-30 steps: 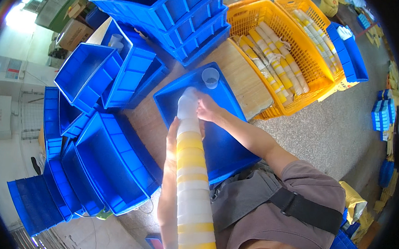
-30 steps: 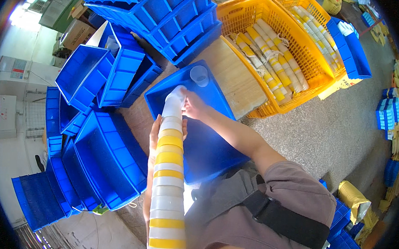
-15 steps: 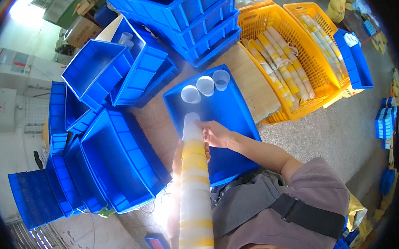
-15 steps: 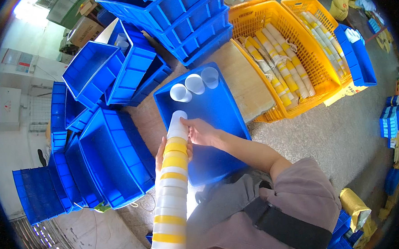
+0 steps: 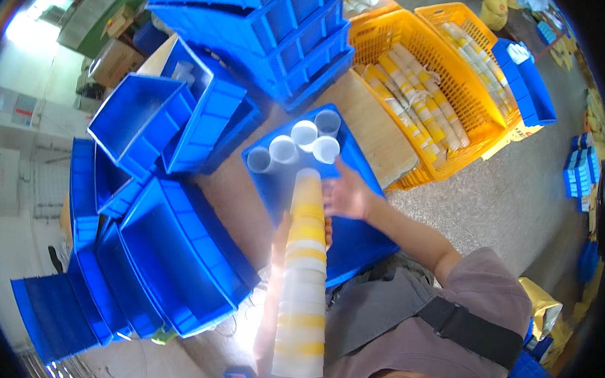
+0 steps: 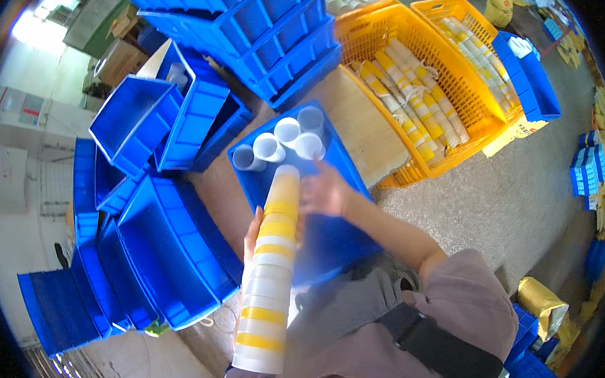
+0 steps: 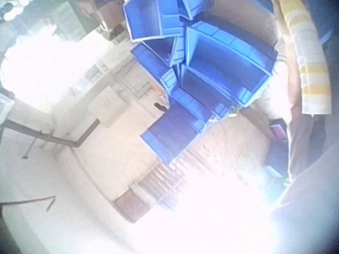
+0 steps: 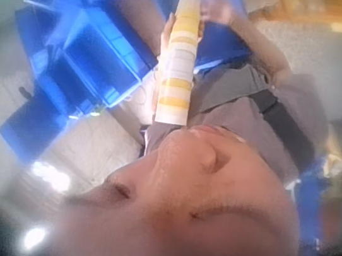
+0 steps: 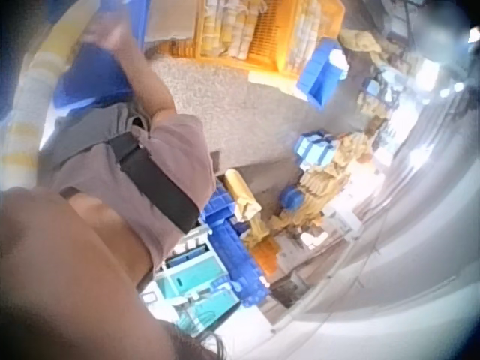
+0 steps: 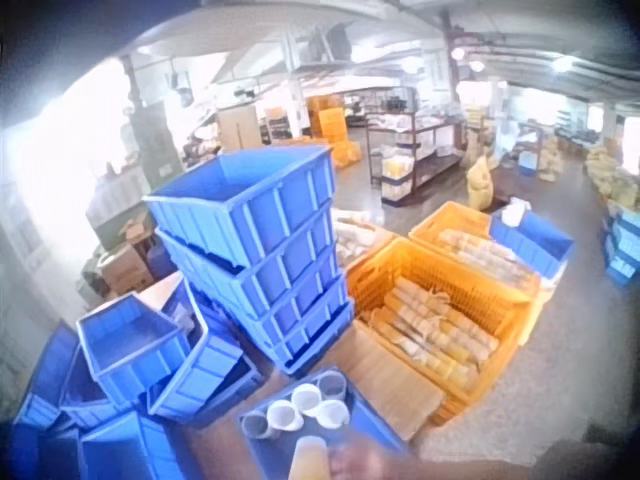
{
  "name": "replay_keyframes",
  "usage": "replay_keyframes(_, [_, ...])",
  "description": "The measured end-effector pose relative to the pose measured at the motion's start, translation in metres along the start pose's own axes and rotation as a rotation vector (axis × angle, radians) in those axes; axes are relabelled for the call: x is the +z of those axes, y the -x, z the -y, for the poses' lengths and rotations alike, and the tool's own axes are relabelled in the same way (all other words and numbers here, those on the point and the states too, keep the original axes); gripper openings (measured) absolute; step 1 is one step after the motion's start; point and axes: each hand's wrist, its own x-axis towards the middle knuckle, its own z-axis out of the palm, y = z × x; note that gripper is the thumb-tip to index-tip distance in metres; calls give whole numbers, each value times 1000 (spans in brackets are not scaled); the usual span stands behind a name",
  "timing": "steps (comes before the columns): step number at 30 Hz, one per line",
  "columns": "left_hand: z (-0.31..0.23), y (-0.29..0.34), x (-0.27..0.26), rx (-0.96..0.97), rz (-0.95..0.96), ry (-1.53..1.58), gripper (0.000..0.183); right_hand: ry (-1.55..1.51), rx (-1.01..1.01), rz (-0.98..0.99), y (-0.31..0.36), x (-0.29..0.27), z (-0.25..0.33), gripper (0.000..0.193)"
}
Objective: The person places white and yellow cylindrical components into blue trays, then uses a green-handled tool to adjust them. They carry the filled trays to a machine and press buttons on its control panel. Finally, they pour red granular material from a tray into a yellow sack and tie the sack shut.
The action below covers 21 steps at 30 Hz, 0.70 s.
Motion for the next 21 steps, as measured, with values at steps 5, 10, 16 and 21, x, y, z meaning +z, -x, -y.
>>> replay_keyframes(5, [-6, 9, 0, -94, -137, 41, 69, 578, -138, -10, -11, 6, -18, 56])
replay_keyframes(10, [-1, 30, -7, 78, -57, -52, 62, 43, 49, -108, -6, 13, -33, 55])
replay_keyframes(16, [-8, 52, -14, 102, -147, -229, 56, 503, -195, 79, -25, 30, -64, 57])
replay_keyframes(21, [0, 73, -16, 118, -202, -169, 56, 132, 45, 52, -17, 14, -72, 53])
